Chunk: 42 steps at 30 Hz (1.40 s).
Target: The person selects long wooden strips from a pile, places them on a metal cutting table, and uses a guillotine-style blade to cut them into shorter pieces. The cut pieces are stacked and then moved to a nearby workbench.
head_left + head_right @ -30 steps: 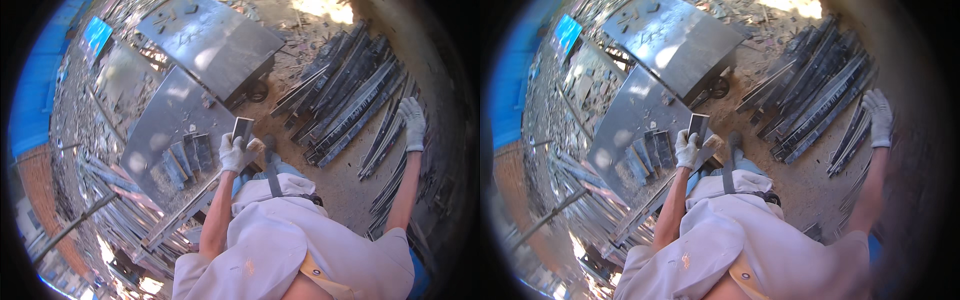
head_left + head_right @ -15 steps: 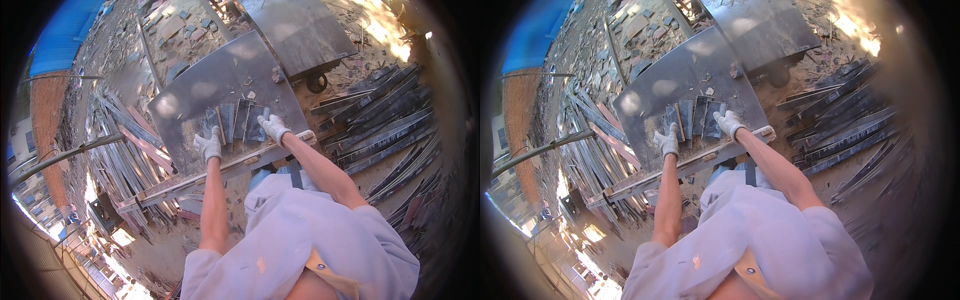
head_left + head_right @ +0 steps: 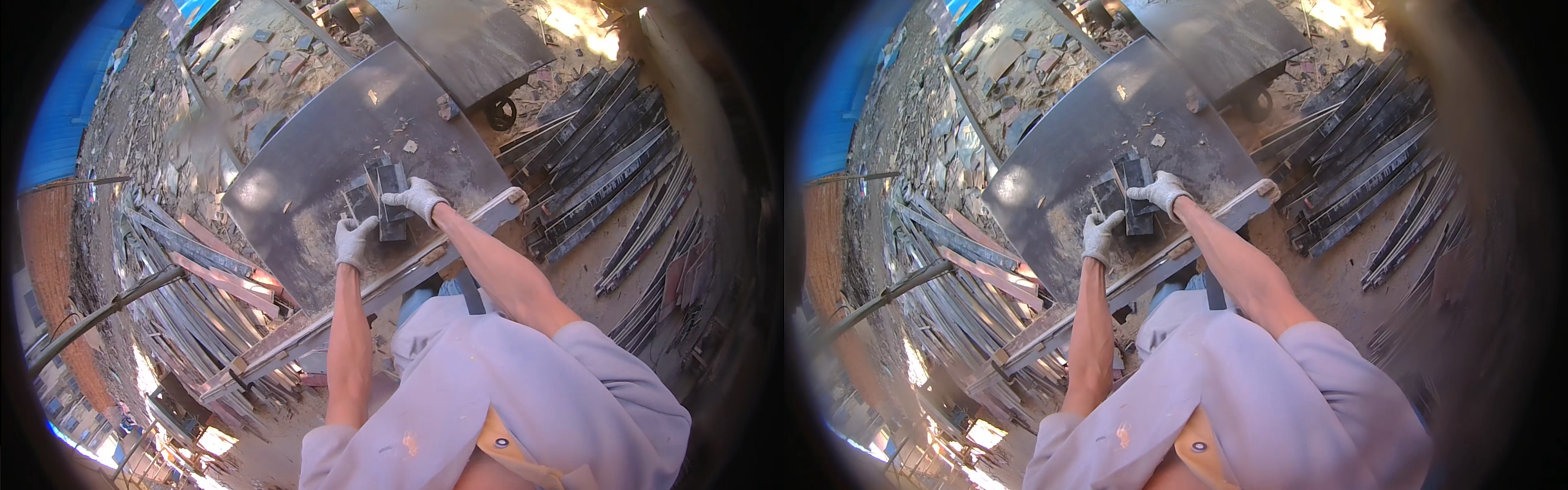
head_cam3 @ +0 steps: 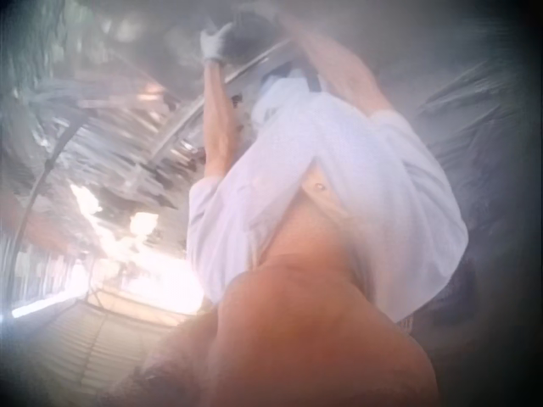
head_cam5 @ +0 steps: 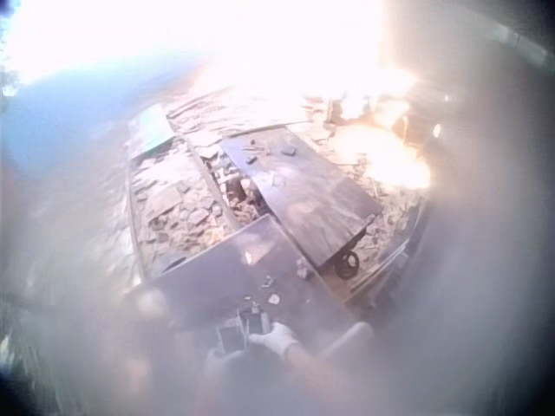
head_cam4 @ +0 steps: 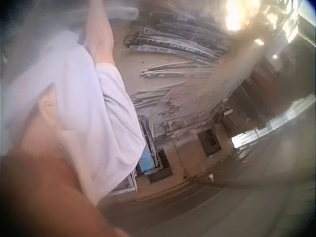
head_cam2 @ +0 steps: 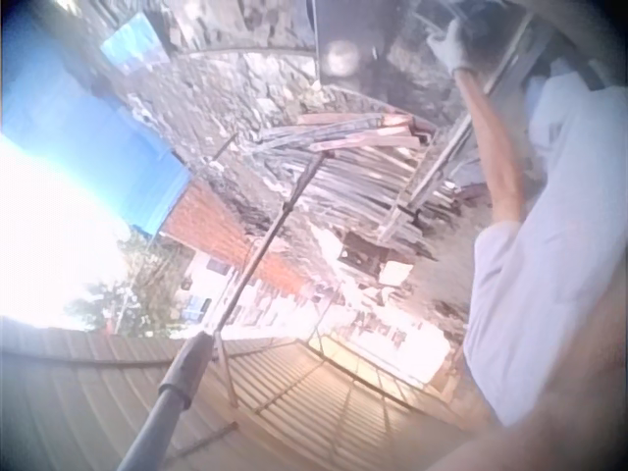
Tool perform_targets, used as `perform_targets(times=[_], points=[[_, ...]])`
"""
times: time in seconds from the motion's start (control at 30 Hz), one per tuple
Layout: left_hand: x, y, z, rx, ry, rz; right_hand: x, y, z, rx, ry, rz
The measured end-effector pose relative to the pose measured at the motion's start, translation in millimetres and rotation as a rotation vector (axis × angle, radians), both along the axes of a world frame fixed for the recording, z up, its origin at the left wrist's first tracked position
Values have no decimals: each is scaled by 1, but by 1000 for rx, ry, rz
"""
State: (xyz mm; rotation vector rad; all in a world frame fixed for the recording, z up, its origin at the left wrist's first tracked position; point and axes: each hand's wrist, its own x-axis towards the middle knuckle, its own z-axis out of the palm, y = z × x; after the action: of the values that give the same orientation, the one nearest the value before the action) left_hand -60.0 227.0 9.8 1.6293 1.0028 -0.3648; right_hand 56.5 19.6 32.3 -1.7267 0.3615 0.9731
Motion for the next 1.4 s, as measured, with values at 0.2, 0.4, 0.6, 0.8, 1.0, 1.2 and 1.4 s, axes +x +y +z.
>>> perform_targets(times=[0.2,0.4,0.6,0.8,1.0,1.2,1.4], points=[[-4,5,22,-1058,-120,253,-19,20,32,4,-53,56],[6,-17,48,-941,-221,117,-41,20,29,409,-132,-312],[25,-22,52,-1022,-330,82,-44,-24,89,711,-37,-332],[4,-163,128,-1159,-395,-427,-126,-147,111,854,-349,-403],[-66,-350,131,-1263,-245,-618,-257,-315,131,722,-522,-660],[-140,-550,146,-1476,94,-1047,-406,-466,170,496,-713,-1088],[-193,-718,146,-1365,251,-1112,-524,-596,207,250,-715,-1435]])
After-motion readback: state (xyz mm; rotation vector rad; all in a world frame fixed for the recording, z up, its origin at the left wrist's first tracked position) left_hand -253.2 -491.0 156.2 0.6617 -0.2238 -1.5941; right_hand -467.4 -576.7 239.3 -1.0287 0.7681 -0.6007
